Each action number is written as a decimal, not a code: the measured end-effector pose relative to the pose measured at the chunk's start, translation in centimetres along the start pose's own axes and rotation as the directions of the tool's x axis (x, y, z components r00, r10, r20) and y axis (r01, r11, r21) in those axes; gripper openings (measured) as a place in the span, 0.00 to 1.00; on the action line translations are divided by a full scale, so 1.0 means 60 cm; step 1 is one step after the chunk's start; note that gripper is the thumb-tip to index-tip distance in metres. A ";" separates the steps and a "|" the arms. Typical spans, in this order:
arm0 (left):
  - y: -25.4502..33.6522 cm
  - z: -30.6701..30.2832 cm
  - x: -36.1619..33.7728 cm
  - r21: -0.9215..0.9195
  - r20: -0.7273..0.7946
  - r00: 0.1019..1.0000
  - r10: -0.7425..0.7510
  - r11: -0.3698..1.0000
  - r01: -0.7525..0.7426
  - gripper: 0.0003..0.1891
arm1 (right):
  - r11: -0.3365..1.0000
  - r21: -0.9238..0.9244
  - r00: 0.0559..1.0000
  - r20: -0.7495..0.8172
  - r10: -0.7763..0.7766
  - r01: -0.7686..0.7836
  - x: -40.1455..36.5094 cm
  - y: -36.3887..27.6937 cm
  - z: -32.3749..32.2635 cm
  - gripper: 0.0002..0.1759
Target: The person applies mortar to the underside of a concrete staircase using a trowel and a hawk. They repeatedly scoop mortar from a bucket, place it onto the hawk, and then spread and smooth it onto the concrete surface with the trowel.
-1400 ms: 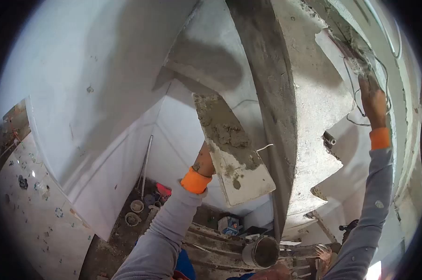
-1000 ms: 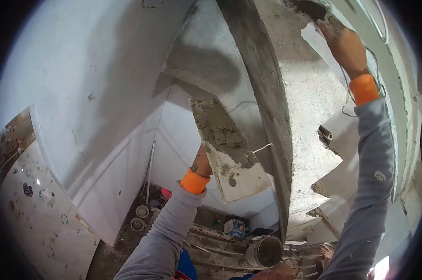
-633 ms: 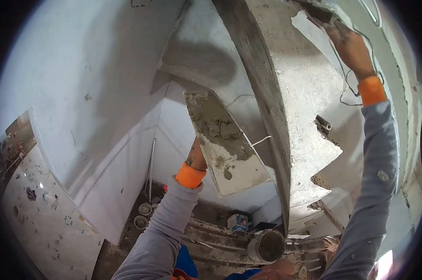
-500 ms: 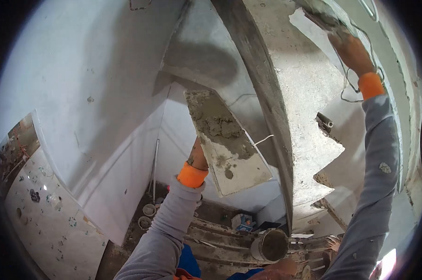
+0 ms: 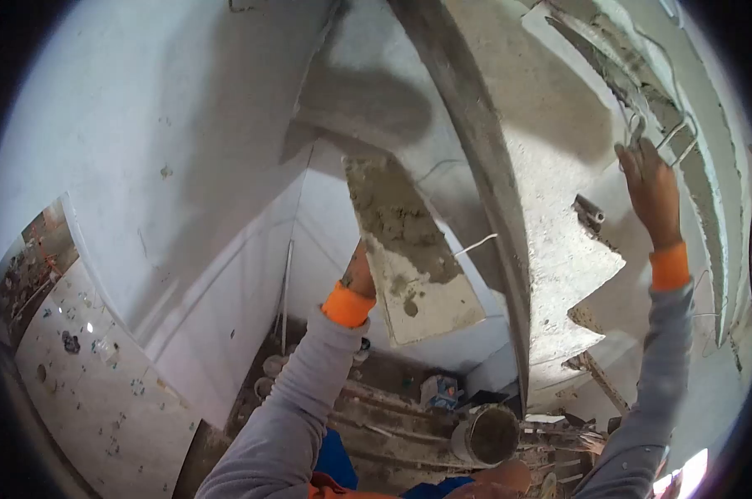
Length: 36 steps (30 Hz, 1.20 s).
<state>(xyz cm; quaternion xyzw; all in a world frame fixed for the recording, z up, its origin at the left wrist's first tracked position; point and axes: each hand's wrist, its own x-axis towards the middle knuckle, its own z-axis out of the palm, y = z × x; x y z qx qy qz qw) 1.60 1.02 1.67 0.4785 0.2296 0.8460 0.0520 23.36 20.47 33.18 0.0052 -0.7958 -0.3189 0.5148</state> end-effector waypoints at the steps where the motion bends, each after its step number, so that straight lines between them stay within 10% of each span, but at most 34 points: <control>1: -0.005 -0.006 0.001 -0.045 -0.007 1.000 -0.009 0.999 0.009 0.20 | 0.989 0.094 0.993 -0.029 -0.115 0.118 -0.026 -0.011 0.004 0.22; 3: -0.010 -0.012 -0.002 -0.112 -0.037 0.997 -0.062 0.992 0.058 0.20 | 0.916 0.365 0.957 0.282 0.064 -0.168 -0.088 -0.066 -0.006 0.18; 5: -0.002 -0.012 0.000 -0.161 -0.070 0.987 -0.144 0.978 0.131 0.21 | 0.958 0.278 0.983 0.149 -0.110 0.065 -0.161 -0.103 0.017 0.17; 6: -0.005 -0.025 0.001 0.399 0.020 0.999 0.039 0.916 -0.044 0.25 | 0.933 0.361 0.949 0.298 -0.099 -0.016 -0.189 -0.123 0.016 0.17; 8: 0.011 -0.026 0.001 0.690 0.062 0.994 0.089 0.716 -0.107 0.28 | 0.864 0.491 0.882 0.451 -0.139 -0.115 -0.235 -0.155 0.016 0.17; 14: -0.025 -0.036 -0.013 0.320 -0.124 0.988 -0.096 0.938 0.132 0.34 | 0.695 0.714 0.903 0.242 -0.355 0.081 -0.341 -0.187 0.078 0.17; 18: 0.011 0.010 -0.004 0.579 0.121 0.993 -0.008 0.813 -0.064 0.34 | 0.700 0.704 0.921 0.187 -0.342 0.117 -0.343 -0.203 0.128 0.17; 20: 0.018 0.037 -0.003 0.282 0.016 0.987 -0.158 0.948 0.147 0.32 | 0.692 0.715 0.947 0.151 -0.283 0.093 -0.327 -0.210 0.156 0.17; 25: 0.055 0.066 0.000 0.379 0.216 0.967 -0.133 0.924 0.043 0.20 | 0.707 0.706 0.979 0.110 -0.171 0.044 -0.272 -0.203 0.183 0.18; 36: 0.023 -0.001 0.023 0.332 0.103 0.987 -0.121 0.940 0.081 0.24 | 0.982 0.136 0.989 -0.081 -0.121 0.131 0.012 -0.198 0.154 0.20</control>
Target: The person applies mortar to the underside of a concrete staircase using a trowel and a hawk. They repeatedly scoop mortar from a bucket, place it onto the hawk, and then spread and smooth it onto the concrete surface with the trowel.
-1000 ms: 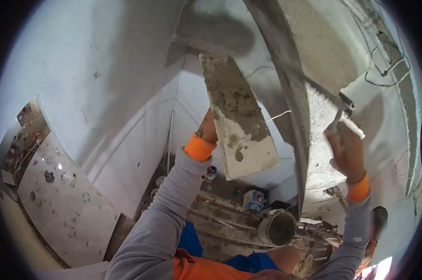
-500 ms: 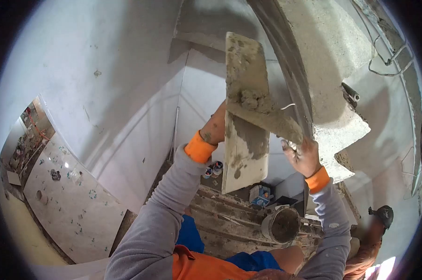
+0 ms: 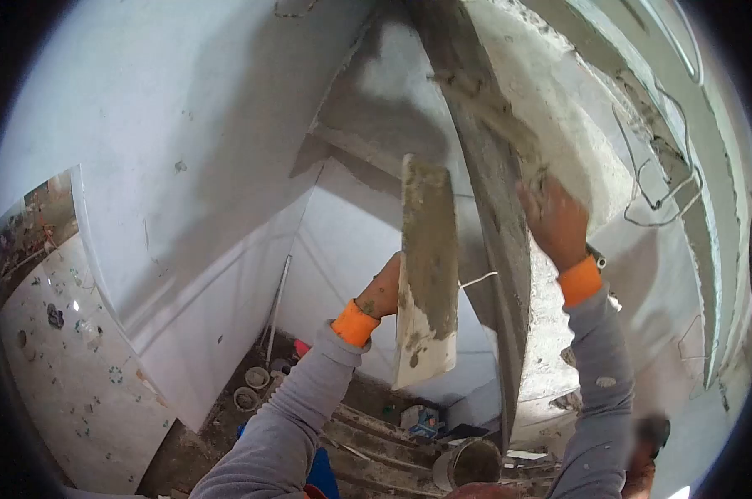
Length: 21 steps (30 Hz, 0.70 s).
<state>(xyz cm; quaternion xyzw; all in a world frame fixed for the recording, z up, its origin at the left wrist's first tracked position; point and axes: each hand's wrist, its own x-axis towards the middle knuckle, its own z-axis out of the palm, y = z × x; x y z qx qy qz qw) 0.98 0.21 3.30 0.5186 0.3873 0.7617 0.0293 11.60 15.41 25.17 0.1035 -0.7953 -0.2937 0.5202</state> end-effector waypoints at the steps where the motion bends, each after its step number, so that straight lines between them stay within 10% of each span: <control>1: -0.006 -0.008 0.000 0.057 -0.060 0.998 0.028 0.998 -0.025 0.25 | 1.000 -0.027 1.000 -0.026 0.009 -0.010 0.038 -0.008 -0.003 0.21; 3: -0.009 -0.026 -0.003 0.307 -0.187 0.976 0.112 0.950 -0.051 0.26 | 0.994 -0.109 0.998 -0.063 -0.025 0.018 0.109 -0.025 -0.007 0.24; 6: -0.011 -0.039 -0.013 -0.037 -0.407 0.913 0.020 0.999 -0.038 0.26 | 0.989 -0.142 0.999 -0.037 0.029 -0.034 0.200 -0.048 -0.007 0.27; 9: -0.005 -0.068 -0.021 0.296 -0.367 0.911 0.190 0.952 -0.080 0.24 | 0.988 -0.146 0.998 -0.040 0.039 -0.045 0.268 -0.069 -0.011 0.28; 21: 0.037 -0.053 -0.040 0.531 -0.368 0.855 0.365 0.837 -0.129 0.24 | 0.954 -0.252 0.983 0.049 0.180 -0.162 0.405 -0.082 -0.059 0.28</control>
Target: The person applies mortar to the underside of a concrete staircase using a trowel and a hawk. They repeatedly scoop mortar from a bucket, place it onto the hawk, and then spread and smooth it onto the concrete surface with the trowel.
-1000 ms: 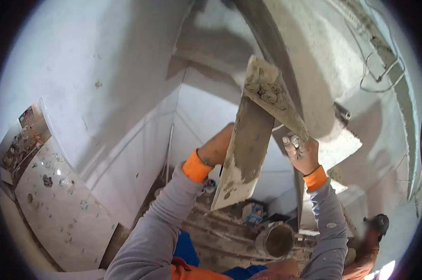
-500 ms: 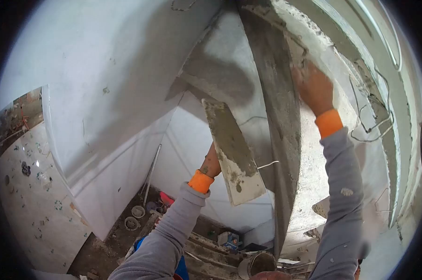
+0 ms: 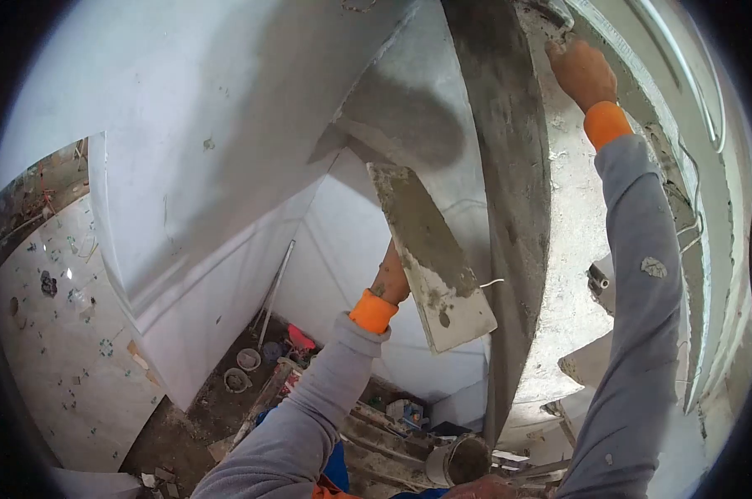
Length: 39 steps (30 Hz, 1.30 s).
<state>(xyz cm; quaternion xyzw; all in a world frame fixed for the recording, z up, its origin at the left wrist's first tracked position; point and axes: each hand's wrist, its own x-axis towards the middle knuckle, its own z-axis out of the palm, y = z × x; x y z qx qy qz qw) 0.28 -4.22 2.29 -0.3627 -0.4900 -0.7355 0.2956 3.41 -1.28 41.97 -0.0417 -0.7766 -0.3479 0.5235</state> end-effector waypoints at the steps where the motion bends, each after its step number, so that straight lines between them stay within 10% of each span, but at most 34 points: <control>1: -0.011 0.001 0.009 -0.201 0.011 0.998 -0.069 0.977 0.069 0.23 | 1.000 0.013 1.000 -0.007 0.015 -0.015 -0.004 0.000 -0.008 0.29; 6: 0.017 -0.034 0.085 -0.477 0.102 0.985 -0.139 0.862 0.171 0.19 | 1.000 0.020 0.998 -0.056 0.000 0.001 -0.024 0.028 -0.007 0.28; 8: -0.007 -0.038 0.132 -0.835 0.144 0.931 -0.335 0.464 0.296 0.18 | 0.993 -0.061 0.992 -0.068 -0.109 0.105 -0.017 0.065 0.025 0.27; 9: 0.018 -0.053 0.142 -0.502 0.053 0.959 -0.280 0.822 0.267 0.18 | 0.994 -0.023 0.989 -0.102 -0.106 0.104 -0.034 0.061 0.016 0.27; 12: 0.012 -0.094 0.174 -0.556 0.104 0.985 -0.141 0.813 0.175 0.18 | 0.988 0.039 0.974 -0.180 -0.139 0.149 -0.087 0.054 -0.005 0.26; 14: 0.041 -0.116 0.169 -0.196 0.102 0.990 -0.099 0.973 0.118 0.17 | 0.974 0.008 0.954 -0.205 -0.219 0.225 -0.090 0.069 0.012 0.22; 24: 0.068 -0.088 0.211 -0.501 0.119 0.899 -0.422 0.756 0.422 0.17 | 0.986 0.060 0.988 -0.013 -0.154 0.154 0.071 0.045 0.028 0.33; 34: 0.058 -0.085 0.252 -0.209 0.107 0.933 -0.343 0.910 0.358 0.15 | 0.972 0.035 0.964 -0.138 -0.226 0.233 -0.066 0.119 0.011 0.27; 39: 0.046 -0.060 0.269 -0.458 -0.009 0.927 -0.376 0.825 0.330 0.15 | 0.987 -0.040 0.987 -0.028 -0.157 0.156 -0.011 0.042 0.042 0.25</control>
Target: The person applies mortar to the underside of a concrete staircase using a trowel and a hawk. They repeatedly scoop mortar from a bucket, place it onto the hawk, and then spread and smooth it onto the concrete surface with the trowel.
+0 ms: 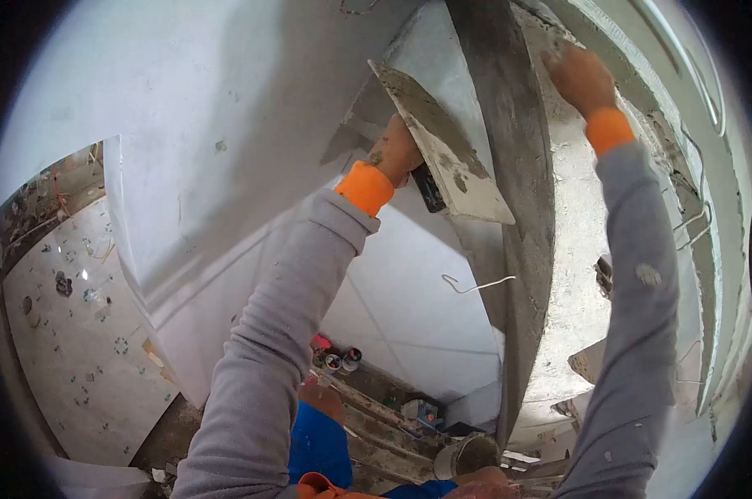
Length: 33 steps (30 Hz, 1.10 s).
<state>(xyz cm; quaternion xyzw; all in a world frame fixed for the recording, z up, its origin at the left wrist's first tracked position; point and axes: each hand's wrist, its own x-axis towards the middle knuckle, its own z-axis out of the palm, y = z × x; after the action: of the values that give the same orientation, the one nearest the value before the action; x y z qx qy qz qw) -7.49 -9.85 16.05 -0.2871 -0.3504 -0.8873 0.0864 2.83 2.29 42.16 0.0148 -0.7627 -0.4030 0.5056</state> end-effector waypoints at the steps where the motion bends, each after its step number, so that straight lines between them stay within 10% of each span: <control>1: 0.004 0.000 -0.003 0.029 0.006 1.000 0.024 0.999 -0.024 0.15 | 0.999 0.013 0.999 0.003 0.048 -0.048 0.019 -0.017 -0.004 0.25; 6: 0.024 -0.014 -0.028 0.199 0.104 0.984 0.143 0.967 -0.161 0.16 | 0.986 0.118 0.987 -0.098 0.130 -0.119 0.009 -0.024 -0.035 0.26; 11: 0.085 -0.018 -0.064 0.718 0.257 0.964 -0.074 0.682 -0.139 0.20 | 0.960 0.245 0.978 -0.116 0.171 -0.139 -0.068 0.010 -0.025 0.28; 19: 0.040 -0.017 -0.049 0.100 0.278 0.960 -0.029 0.995 0.001 0.18 | 0.992 0.090 0.995 -0.034 0.096 -0.093 -0.021 -0.025 -0.018 0.27; 22: 0.036 -0.015 -0.052 0.036 0.157 0.987 -0.025 0.999 0.020 0.15 | 0.992 0.124 0.996 -0.080 0.033 -0.023 0.010 0.005 -0.024 0.26; 24: 0.046 -0.022 -0.070 0.261 0.228 0.959 0.166 0.939 -0.225 0.16 | 0.984 0.175 0.996 -0.080 0.038 -0.023 -0.014 0.011 -0.064 0.27; 28: 0.065 -0.011 -0.075 0.014 0.069 0.993 -0.096 0.995 0.095 0.16 | 0.973 0.200 0.986 -0.093 0.137 -0.116 -0.076 0.028 -0.053 0.27; 33: 0.042 -0.019 -0.070 0.066 0.147 0.988 -0.051 0.997 0.042 0.15 | 0.985 0.142 0.994 -0.037 0.101 -0.095 -0.049 -0.002 -0.026 0.27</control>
<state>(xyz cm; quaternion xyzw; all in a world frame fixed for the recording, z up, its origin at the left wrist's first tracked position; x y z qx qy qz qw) -3.68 -12.66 14.44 -0.3415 -0.3900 -0.8538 0.0484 5.47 2.57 40.12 0.0215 -0.7777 -0.3225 0.5392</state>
